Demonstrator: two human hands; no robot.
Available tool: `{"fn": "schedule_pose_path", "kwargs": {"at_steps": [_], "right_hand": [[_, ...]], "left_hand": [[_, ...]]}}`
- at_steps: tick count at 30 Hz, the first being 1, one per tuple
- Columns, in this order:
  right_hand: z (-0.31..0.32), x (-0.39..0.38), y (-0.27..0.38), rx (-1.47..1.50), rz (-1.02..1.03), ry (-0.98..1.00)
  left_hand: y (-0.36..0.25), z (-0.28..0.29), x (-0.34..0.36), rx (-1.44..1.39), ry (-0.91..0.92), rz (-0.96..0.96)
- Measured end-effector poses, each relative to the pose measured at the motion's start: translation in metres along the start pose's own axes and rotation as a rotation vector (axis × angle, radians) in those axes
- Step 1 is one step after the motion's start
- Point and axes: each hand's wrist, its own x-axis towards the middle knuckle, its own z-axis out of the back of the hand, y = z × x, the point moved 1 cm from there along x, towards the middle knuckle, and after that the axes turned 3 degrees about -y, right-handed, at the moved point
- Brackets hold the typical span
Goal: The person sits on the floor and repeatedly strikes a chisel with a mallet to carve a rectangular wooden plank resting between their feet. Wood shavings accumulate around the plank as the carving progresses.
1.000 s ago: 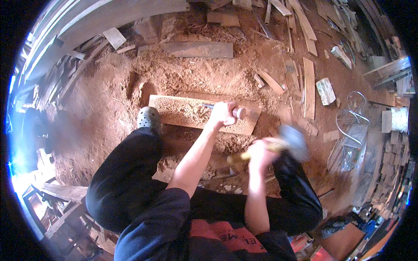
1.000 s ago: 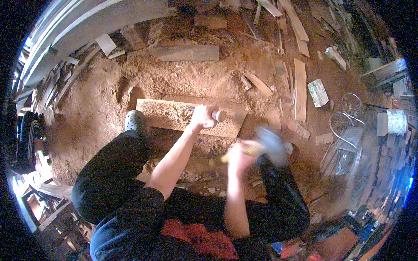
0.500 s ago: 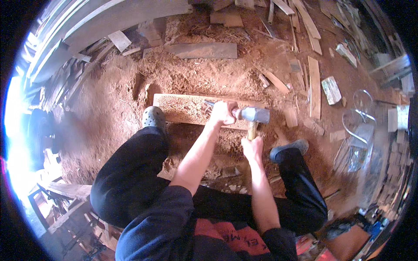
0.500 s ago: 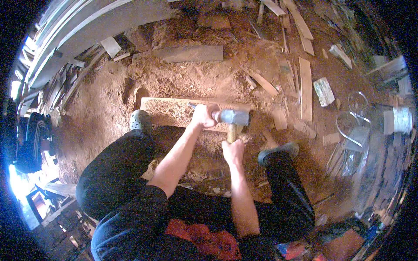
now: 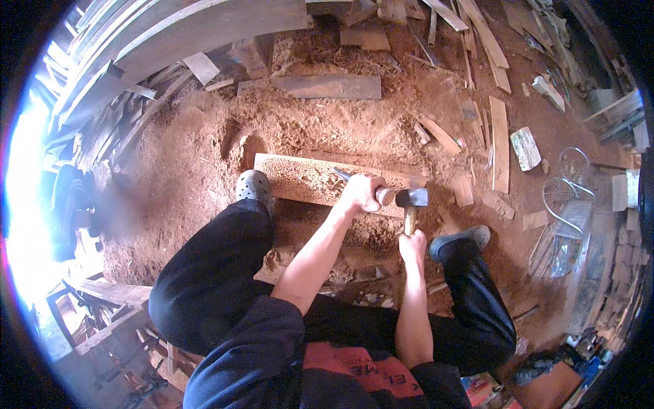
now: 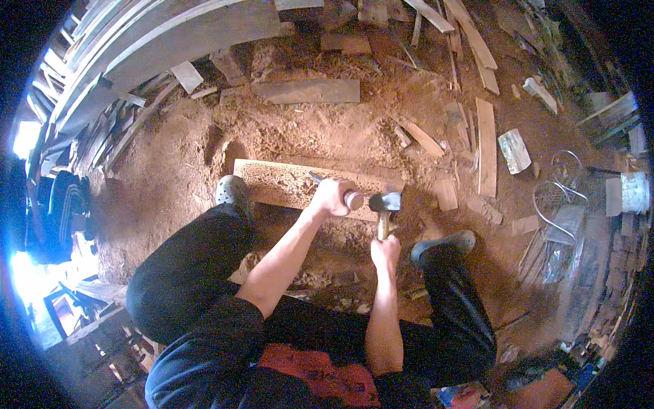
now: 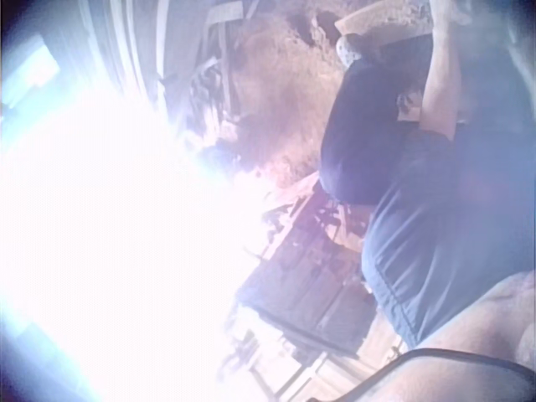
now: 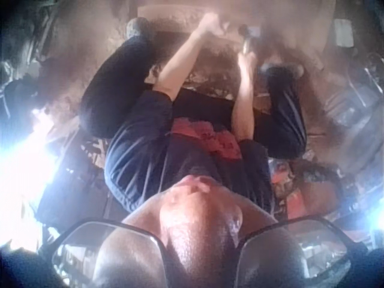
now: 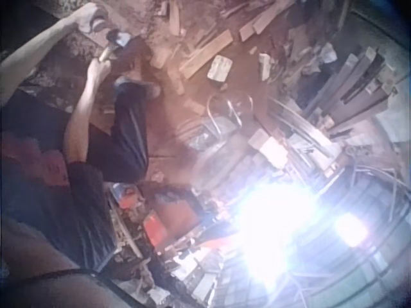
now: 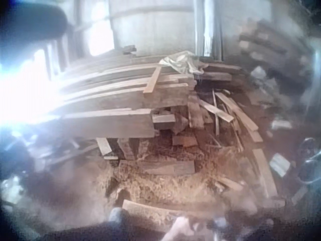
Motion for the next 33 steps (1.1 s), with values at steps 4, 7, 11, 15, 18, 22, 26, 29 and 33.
{"fn": "schedule_pose_path", "kwargs": {"at_steps": [4, 7, 11, 15, 18, 22, 26, 29, 33], "right_hand": [[-0.020, 0.002, -0.011, -0.129, 0.031, 0.059], [-0.025, -0.005, 0.009, -0.021, -0.200, 0.240], [-0.026, -0.001, 0.001, -0.035, -0.202, 0.218], [-0.032, 0.007, -0.007, -0.061, -0.153, 0.258], [-0.024, -0.001, 0.004, 0.085, -0.165, 0.240], [-0.023, -0.003, 0.004, 0.104, -0.174, 0.303], [-0.023, -0.002, -0.002, 0.136, -0.166, 0.310], [-0.037, 0.003, -0.017, 0.158, -0.058, 0.223], [-0.037, 0.003, -0.015, 0.161, -0.068, 0.232]], "left_hand": [[-0.003, 0.005, 0.005, -0.001, -0.002, 0.004], [0.006, 0.003, 0.013, 0.024, 0.028, 0.088], [0.013, 0.015, 0.018, -0.123, -0.042, 0.082], [0.079, 0.060, 0.011, -0.879, -0.268, 0.193], [0.081, 0.096, 0.012, -1.212, -0.385, -0.088], [0.043, 0.052, 0.014, -0.540, -0.406, 0.026], [-0.052, -0.003, 0.010, 0.014, 0.198, -0.290], [-0.062, -0.032, -0.001, -0.056, 0.144, -0.274], [-0.045, -0.019, 0.002, -0.035, 0.051, -0.274]]}}
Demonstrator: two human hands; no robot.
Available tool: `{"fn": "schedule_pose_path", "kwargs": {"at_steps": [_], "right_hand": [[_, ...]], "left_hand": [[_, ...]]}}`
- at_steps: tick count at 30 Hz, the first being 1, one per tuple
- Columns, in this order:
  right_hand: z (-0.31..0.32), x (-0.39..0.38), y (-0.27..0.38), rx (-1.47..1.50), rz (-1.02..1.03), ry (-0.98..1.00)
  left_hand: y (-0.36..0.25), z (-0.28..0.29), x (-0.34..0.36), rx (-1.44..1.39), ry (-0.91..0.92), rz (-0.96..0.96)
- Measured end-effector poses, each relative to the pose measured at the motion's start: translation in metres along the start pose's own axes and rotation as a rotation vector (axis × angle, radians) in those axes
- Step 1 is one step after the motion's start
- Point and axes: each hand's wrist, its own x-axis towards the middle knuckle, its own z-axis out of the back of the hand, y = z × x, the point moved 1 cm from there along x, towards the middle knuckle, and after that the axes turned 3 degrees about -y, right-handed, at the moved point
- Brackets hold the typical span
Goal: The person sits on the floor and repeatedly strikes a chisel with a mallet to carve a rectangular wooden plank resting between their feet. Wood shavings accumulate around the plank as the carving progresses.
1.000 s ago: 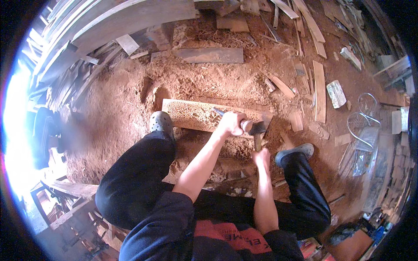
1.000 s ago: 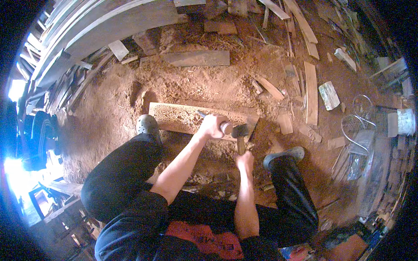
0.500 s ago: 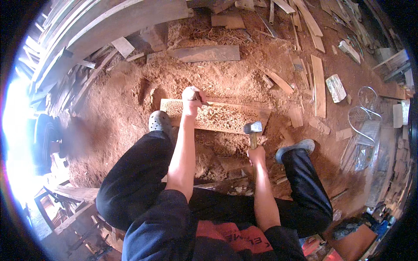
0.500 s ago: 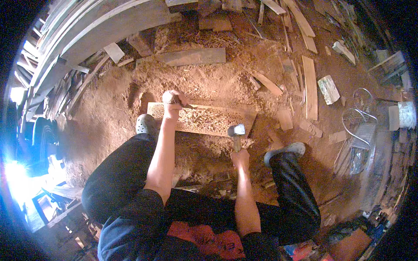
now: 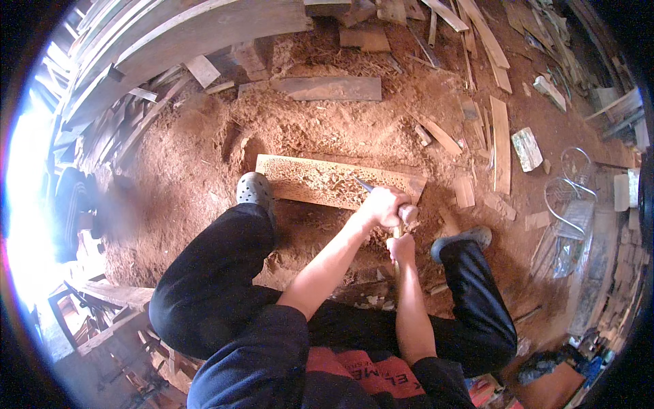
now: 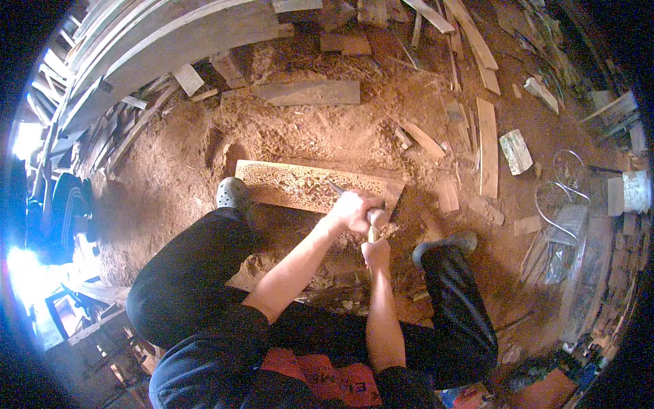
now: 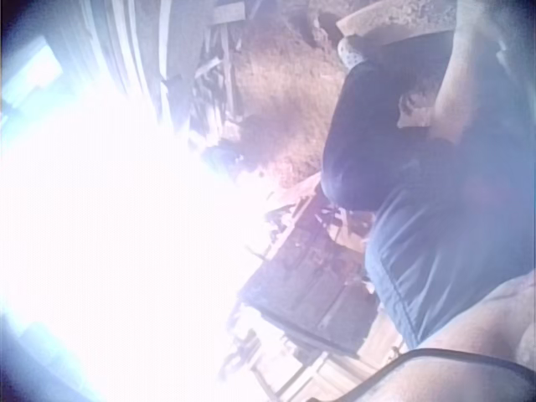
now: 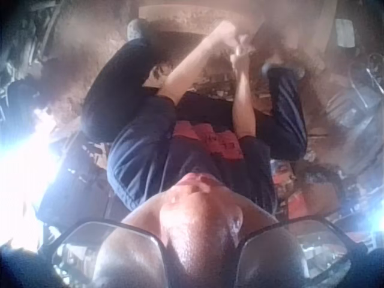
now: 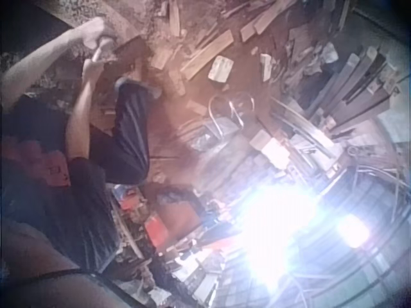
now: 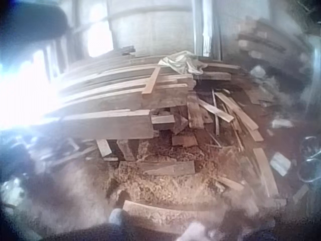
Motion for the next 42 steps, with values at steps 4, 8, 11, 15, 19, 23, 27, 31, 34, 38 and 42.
{"fn": "schedule_pose_path", "kwargs": {"at_steps": [4, 8, 11, 15, 19, 23, 27, 31, 34, 38, 42], "right_hand": [[0.004, -0.003, 0.007, -0.009, -0.096, 0.033], [0.007, -0.008, 0.014, -0.028, -0.111, 0.064], [0.008, -0.007, 0.016, -0.086, -0.124, 0.090], [0.008, -0.006, 0.017, -0.110, -0.178, 0.081], [0.010, -0.014, 0.029, -0.022, -0.150, 0.027], [0.011, -0.011, 0.023, 0.011, -0.128, 0.046], [0.019, -0.018, 0.023, 0.183, -0.185, 0.121], [0.058, -0.056, 0.085, 0.592, -0.071, -0.041], [0.111, -0.081, 0.134, 0.844, 0.176, -0.259], [0.128, -0.094, 0.171, 1.138, 0.512, -0.472], [0.038, -0.052, 0.130, 0.336, 0.257, -0.365]], "left_hand": [[0.012, 0.036, 0.005, 0.059, -0.143, 0.150], [0.027, 0.052, 0.001, 0.070, -0.148, 0.168], [0.045, 0.048, -0.006, 0.052, -0.181, 0.171], [0.049, 0.038, -0.009, 0.067, -0.191, 0.156], [0.050, 0.037, -0.009, 0.054, -0.174, 0.144], [0.047, 0.040, -0.005, 0.036, -0.171, 0.128], [0.050, 0.042, -0.003, 0.000, -0.162, 0.257], [0.046, 0.055, -0.001, -0.011, -0.100, 0.382], [0.051, 0.053, 0.006, -0.054, -0.096, 0.419], [0.053, 0.057, 0.012, -0.049, -0.151, 0.406], [0.059, 0.051, 0.023, 0.014, -0.090, 0.446]]}}
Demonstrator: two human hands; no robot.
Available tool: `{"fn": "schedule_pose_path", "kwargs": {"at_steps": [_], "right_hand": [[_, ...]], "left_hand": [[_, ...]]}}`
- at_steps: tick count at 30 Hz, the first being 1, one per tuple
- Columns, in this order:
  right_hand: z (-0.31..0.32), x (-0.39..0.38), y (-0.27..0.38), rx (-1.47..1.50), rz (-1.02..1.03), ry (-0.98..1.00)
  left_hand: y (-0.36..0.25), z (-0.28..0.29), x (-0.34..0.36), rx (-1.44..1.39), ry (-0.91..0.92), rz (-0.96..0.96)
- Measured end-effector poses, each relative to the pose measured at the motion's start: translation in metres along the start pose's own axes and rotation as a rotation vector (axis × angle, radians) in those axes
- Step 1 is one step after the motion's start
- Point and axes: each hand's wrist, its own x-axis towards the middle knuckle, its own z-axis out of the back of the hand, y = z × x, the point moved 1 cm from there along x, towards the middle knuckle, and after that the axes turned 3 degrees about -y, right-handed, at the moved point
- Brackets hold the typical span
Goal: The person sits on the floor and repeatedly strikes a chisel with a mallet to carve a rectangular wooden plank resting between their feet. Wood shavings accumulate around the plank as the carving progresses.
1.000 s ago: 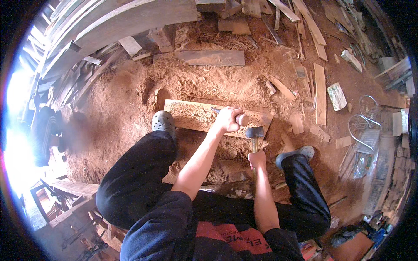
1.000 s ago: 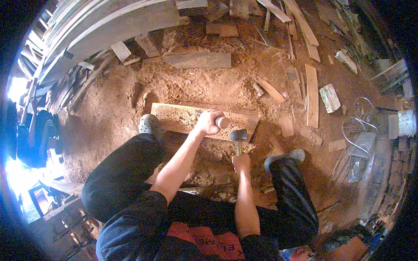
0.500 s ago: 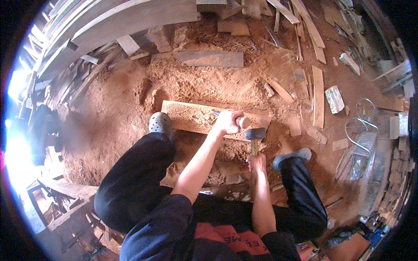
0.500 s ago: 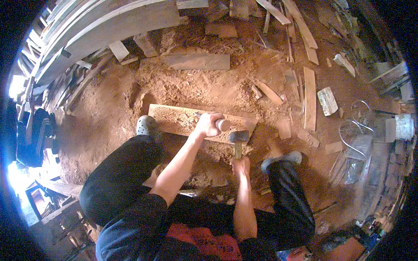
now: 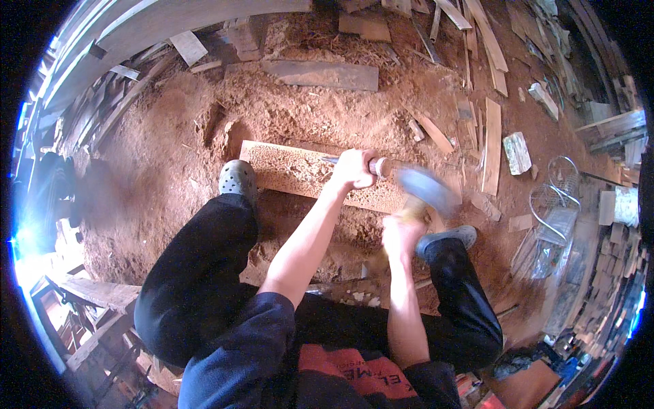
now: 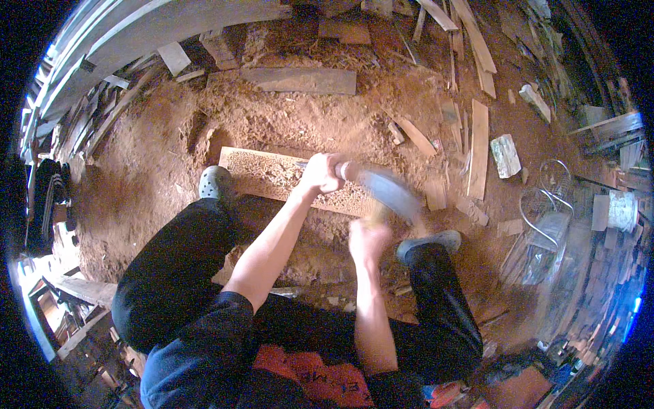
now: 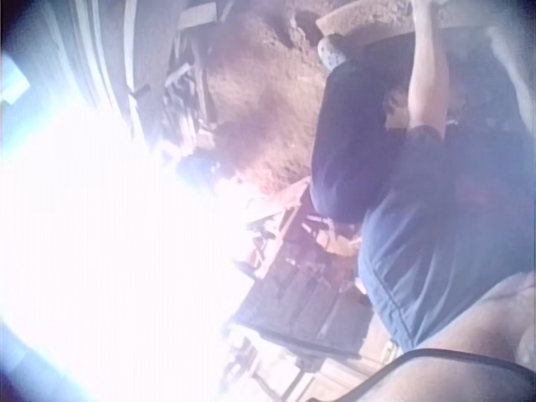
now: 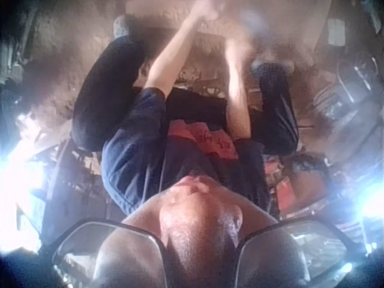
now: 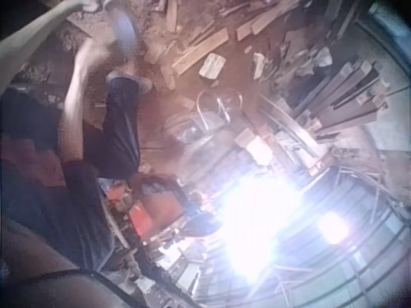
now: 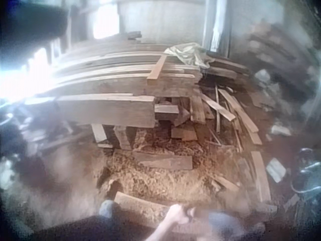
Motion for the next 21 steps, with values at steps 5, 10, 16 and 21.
{"fn": "schedule_pose_path", "kwargs": {"at_steps": [5, 10, 16, 21], "right_hand": [[0.039, 0.017, -0.001, -0.154, -0.071, 0.109], [0.052, 0.002, 0.079, 0.729, 0.033, -0.129], [-0.004, 0.027, -0.010, -0.464, 0.028, 0.252], [0.033, 0.028, -0.073, -0.338, -0.141, 0.160]], "left_hand": [[0.000, 0.007, 0.005, 0.016, -0.015, -0.058], [0.005, 0.004, -0.006, -0.008, -0.020, -0.018], [0.010, 0.013, -0.008, 0.048, -0.040, -0.061], [0.011, 0.003, -0.010, 0.038, -0.021, -0.088]]}}
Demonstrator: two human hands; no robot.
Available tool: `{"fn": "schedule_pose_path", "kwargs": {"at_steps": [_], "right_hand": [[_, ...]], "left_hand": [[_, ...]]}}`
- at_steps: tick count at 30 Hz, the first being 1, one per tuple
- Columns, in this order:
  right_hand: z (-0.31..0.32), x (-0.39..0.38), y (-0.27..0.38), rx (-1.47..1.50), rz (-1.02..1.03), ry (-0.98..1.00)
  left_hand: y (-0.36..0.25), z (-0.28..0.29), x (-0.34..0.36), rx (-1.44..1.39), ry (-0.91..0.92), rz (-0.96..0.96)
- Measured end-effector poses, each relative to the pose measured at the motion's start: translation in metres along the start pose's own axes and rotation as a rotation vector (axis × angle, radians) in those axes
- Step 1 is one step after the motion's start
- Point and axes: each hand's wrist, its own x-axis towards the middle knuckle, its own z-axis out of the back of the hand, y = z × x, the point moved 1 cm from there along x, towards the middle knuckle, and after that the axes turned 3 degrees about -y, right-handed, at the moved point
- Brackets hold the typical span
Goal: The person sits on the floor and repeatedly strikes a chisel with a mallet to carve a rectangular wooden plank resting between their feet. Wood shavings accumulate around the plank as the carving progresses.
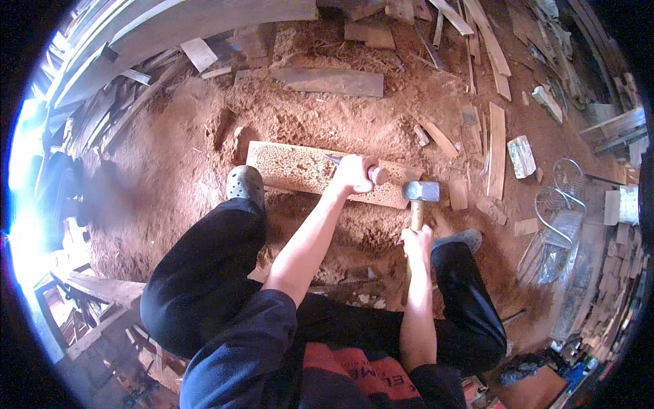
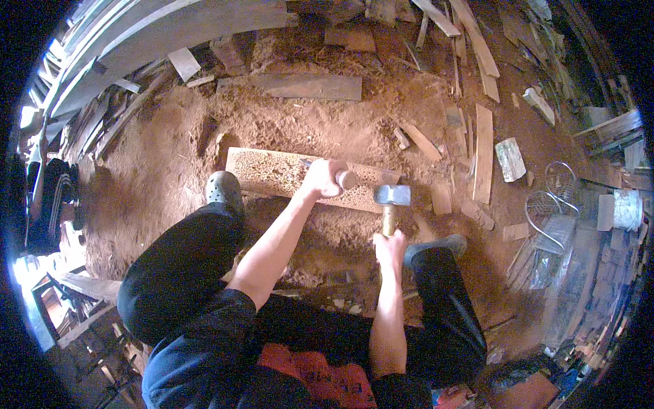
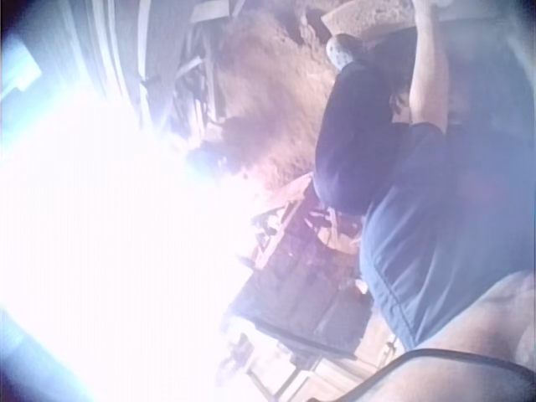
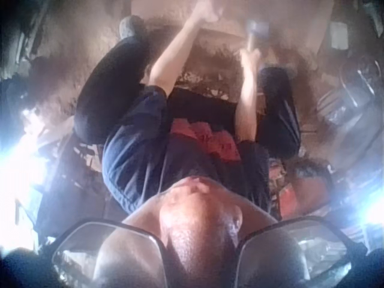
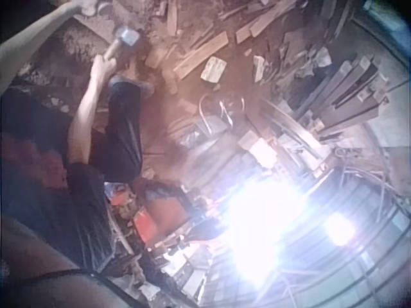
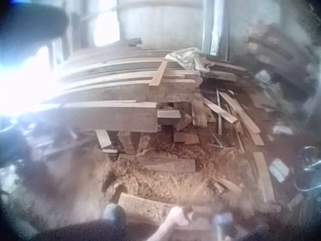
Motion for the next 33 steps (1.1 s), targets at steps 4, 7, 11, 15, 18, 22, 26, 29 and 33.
{"fn": "schedule_pose_path", "kwargs": {"at_steps": [4, 7, 11, 15, 18, 22, 26, 29, 33], "right_hand": [[0.009, -0.034, 0.011, 0.248, -0.202, 0.071], [0.004, -0.018, -0.014, 0.144, -0.201, 0.037], [-0.020, 0.000, -0.049, -0.181, 0.036, 0.023], [-0.037, -0.014, -0.036, -0.072, -0.174, 0.127], [-0.040, -0.020, -0.032, -0.041, -0.145, 0.123], [-0.041, -0.007, -0.040, -0.149, -0.197, 0.196], [-0.046, 0.012, -0.076, -0.211, -0.136, 0.107], [-0.052, -0.010, -0.034, -0.135, -0.226, 0.245], [-0.042, -0.002, -0.050, -0.123, -0.238, 0.232]], "left_hand": [[-0.013, 0.005, -0.021, -0.029, 0.069, -0.017], [-0.018, -0.005, -0.022, -0.005, 0.085, -0.001], [-0.016, 0.001, -0.015, -0.005, 0.089, 0.048], [-0.011, 0.008, -0.014, -0.144, 0.023, 0.066], [0.029, 0.019, -0.009, -0.655, -0.138, 0.145], [0.090, 0.071, -0.010, -0.802, -0.407, 0.006], [0.067, 0.067, -0.011, -1.194, -0.512, -0.048], [0.069, 0.056, -0.026, -0.700, -0.427, -0.101], [-0.027, -0.002, -0.020, -0.075, 0.079, -0.252]]}}
